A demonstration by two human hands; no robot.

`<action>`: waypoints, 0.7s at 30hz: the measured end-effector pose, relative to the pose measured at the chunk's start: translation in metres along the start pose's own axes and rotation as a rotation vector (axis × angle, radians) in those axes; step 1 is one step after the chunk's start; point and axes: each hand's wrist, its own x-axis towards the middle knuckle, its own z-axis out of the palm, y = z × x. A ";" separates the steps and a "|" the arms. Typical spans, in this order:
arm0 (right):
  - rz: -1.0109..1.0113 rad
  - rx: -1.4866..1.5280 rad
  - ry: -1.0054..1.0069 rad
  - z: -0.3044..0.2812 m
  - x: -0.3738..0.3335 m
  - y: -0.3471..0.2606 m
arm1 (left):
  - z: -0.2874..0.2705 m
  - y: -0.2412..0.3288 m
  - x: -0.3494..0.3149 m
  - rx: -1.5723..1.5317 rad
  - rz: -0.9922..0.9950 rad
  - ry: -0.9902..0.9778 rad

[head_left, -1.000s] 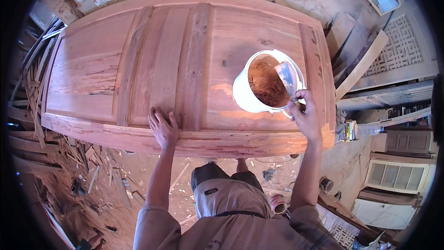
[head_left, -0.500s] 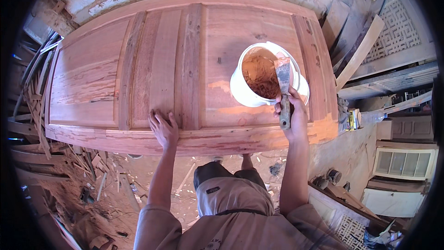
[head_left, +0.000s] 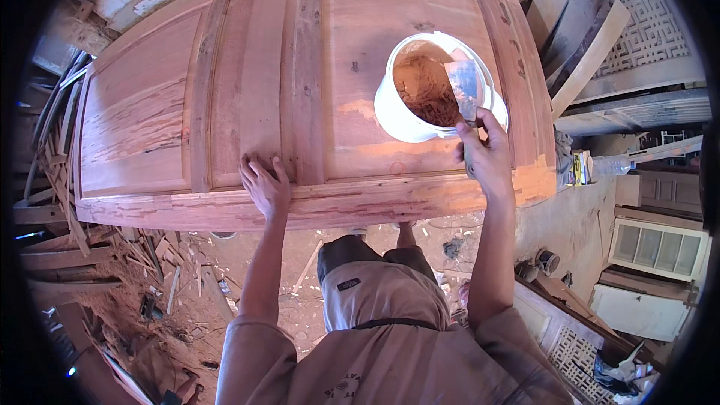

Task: The person applies wood filler to the gaps and edges of a wooden door using a putty knife. The person scoops the filler from a bucket and smooths it into the seams by hand and with the tool.

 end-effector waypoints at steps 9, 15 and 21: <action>-0.352 -0.573 0.207 -0.013 -0.018 0.011 | 0.003 -0.002 0.000 0.008 0.015 0.030; -0.035 0.176 0.101 -0.028 -0.106 0.040 | 0.002 -0.002 0.000 0.009 0.003 0.009; 0.394 0.097 0.092 -0.023 -0.170 0.127 | 0.005 -0.003 0.000 0.031 0.017 0.013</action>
